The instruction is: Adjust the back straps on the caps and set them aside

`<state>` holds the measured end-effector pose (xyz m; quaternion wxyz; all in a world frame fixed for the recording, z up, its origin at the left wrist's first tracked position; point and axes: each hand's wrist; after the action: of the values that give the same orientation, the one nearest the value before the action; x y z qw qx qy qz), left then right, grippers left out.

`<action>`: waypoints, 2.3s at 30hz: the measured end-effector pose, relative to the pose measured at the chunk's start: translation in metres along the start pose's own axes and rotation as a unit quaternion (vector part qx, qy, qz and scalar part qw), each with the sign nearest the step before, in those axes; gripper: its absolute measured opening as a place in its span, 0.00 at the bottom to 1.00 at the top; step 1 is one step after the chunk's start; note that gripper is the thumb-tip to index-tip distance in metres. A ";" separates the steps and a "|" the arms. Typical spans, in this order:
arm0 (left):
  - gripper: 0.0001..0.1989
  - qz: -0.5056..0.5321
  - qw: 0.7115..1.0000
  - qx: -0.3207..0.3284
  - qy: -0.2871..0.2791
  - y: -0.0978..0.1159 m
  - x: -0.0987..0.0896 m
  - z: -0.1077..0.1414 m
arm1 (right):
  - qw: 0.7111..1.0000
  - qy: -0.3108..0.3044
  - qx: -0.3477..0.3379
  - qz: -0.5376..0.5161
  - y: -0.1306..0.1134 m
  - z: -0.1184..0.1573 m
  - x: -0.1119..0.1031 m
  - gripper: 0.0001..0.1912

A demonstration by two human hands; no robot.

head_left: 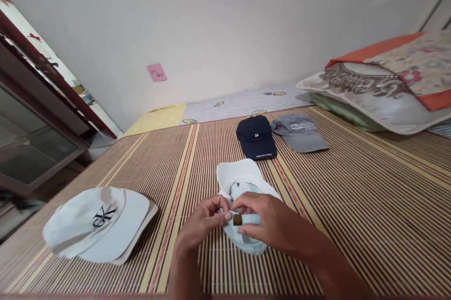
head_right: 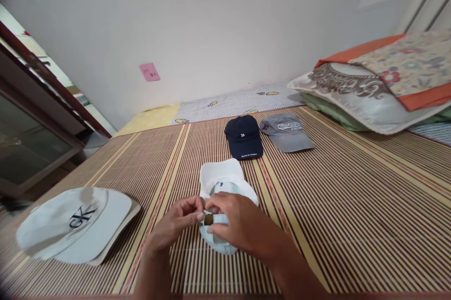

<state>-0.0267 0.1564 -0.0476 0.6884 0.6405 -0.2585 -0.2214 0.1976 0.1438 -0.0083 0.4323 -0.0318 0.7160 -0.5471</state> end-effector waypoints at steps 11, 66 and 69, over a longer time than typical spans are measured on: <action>0.17 -0.010 1.000 0.012 -0.008 0.001 -0.002 0.003 | 0.999 0.015 -0.024 0.045 0.000 -0.006 0.013 0.09; 0.18 -0.017 0.999 -0.040 0.007 0.003 0.008 -0.007 | 0.995 -0.041 0.091 -0.027 0.016 0.003 -0.008 0.03; 0.19 -0.023 0.999 -0.039 0.007 0.001 0.007 -0.006 | 0.995 -0.043 0.086 -0.030 0.017 0.003 -0.008 0.04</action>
<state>-0.0174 0.1571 -0.0461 0.7095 0.6203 -0.2300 -0.2429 0.2117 0.1522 -0.0171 0.4471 -0.0398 0.6456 -0.6178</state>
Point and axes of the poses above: each hand's wrist, its own z-axis away from the middle knuckle, its own x-axis out of the palm, y = z × x, and after that the axes turned 10 degrees about -y, right-handed
